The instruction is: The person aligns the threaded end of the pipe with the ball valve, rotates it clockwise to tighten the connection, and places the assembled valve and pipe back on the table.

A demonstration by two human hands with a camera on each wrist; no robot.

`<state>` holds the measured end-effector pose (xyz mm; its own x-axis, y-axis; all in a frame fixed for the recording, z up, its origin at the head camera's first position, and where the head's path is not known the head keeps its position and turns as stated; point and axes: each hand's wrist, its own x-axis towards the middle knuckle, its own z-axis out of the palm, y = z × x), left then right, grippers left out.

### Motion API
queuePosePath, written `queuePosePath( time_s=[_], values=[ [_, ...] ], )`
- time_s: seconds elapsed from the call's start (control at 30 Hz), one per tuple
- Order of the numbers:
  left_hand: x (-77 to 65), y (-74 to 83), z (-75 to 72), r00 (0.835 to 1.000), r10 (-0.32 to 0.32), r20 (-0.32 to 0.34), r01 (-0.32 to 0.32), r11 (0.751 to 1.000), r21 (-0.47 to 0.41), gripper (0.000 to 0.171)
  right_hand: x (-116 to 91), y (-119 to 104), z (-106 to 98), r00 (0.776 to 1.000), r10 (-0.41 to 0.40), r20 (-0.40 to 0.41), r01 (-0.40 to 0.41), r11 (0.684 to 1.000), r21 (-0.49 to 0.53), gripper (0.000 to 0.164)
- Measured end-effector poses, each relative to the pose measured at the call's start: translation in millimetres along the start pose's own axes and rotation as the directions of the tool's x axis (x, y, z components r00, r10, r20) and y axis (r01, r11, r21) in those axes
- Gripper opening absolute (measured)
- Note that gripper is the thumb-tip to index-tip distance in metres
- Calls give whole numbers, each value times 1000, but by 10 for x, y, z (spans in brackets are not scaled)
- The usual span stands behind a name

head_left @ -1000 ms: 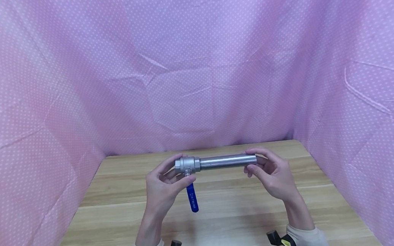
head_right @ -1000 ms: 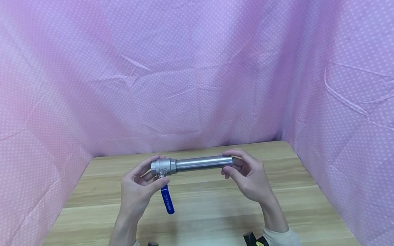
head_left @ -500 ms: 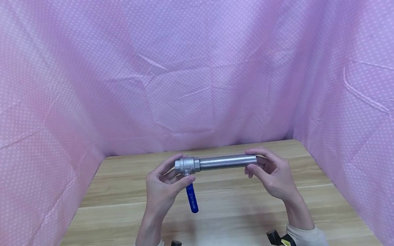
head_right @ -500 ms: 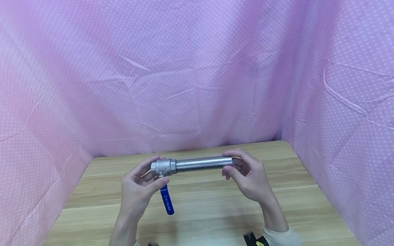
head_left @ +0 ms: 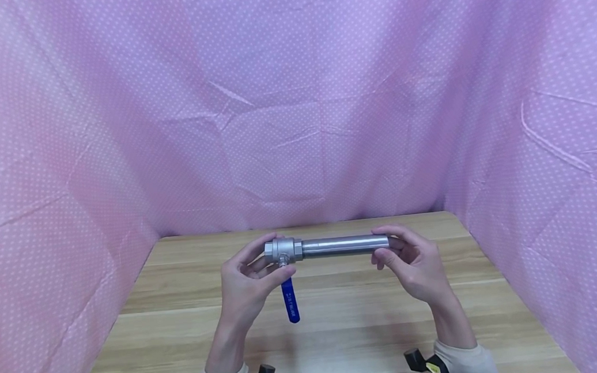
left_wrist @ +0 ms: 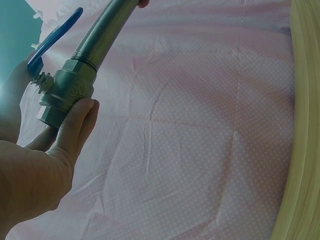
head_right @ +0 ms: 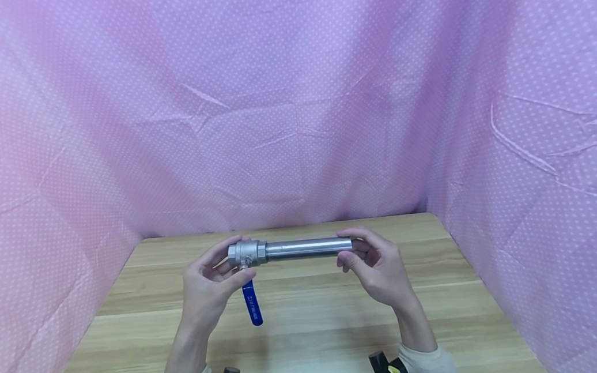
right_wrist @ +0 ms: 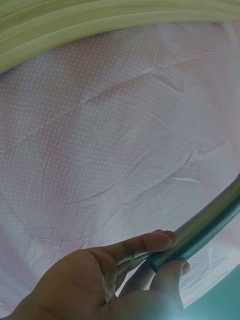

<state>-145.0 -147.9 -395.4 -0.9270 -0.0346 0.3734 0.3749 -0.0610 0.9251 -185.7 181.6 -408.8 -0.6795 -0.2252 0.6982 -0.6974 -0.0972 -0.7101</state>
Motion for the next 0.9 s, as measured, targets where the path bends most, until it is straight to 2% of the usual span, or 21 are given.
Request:
queuePosePath(
  time_s=[0.7, 0.77, 0.9],
  values=[
    [-14, 5, 7, 1000, -8, -5, 8, 1000, 5, 67, 9, -25, 13, 999, 51, -15, -52, 998, -40, 39],
    [-16, 7, 9, 1000, -9, -5, 9, 1000, 6, 67, 7, -14, 9, 999, 42, -9, -42, 999, -18, 40],
    [-20, 10, 10, 1000, -14, -7, 14, 1000, 1, 68, 5, 21, 2, 1000, -11, 18, 9, 996, 90, 45]
  ],
)
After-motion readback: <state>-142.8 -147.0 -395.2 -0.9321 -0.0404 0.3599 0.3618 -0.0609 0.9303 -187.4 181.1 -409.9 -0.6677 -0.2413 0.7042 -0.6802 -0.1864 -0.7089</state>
